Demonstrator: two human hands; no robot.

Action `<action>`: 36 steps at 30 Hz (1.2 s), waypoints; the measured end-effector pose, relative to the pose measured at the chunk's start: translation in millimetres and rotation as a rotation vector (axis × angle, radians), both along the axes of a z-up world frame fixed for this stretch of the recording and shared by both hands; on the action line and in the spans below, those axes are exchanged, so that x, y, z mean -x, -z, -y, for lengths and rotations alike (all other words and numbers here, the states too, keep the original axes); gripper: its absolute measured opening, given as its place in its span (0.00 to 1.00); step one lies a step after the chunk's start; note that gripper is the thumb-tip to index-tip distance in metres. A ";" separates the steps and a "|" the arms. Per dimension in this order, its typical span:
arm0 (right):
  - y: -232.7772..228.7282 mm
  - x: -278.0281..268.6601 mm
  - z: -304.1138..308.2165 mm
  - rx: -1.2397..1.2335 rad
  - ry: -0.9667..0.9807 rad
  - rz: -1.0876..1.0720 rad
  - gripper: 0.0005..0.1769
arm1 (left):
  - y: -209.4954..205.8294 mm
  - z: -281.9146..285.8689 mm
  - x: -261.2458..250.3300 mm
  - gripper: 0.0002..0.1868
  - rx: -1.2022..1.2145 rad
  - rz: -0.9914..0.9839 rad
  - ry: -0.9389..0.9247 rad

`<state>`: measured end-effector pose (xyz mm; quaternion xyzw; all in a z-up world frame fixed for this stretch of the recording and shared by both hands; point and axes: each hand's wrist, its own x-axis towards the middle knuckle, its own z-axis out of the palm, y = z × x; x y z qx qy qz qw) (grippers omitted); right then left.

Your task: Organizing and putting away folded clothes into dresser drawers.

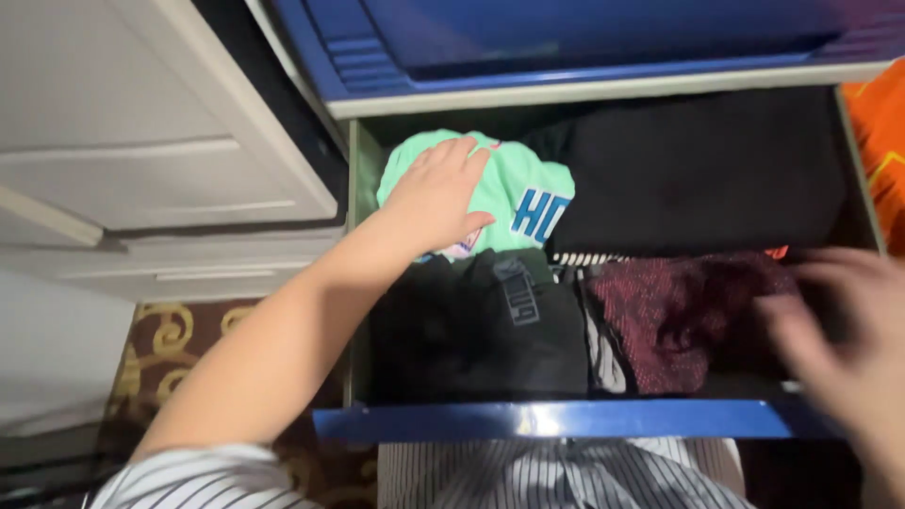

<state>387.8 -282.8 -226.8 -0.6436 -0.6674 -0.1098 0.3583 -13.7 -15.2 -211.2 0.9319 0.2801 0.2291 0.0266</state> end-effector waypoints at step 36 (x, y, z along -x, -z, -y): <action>-30.1 190.6 -99.5 1.123 -0.564 -0.971 0.40 | -23.1 140.4 68.4 0.65 0.480 -0.335 -0.220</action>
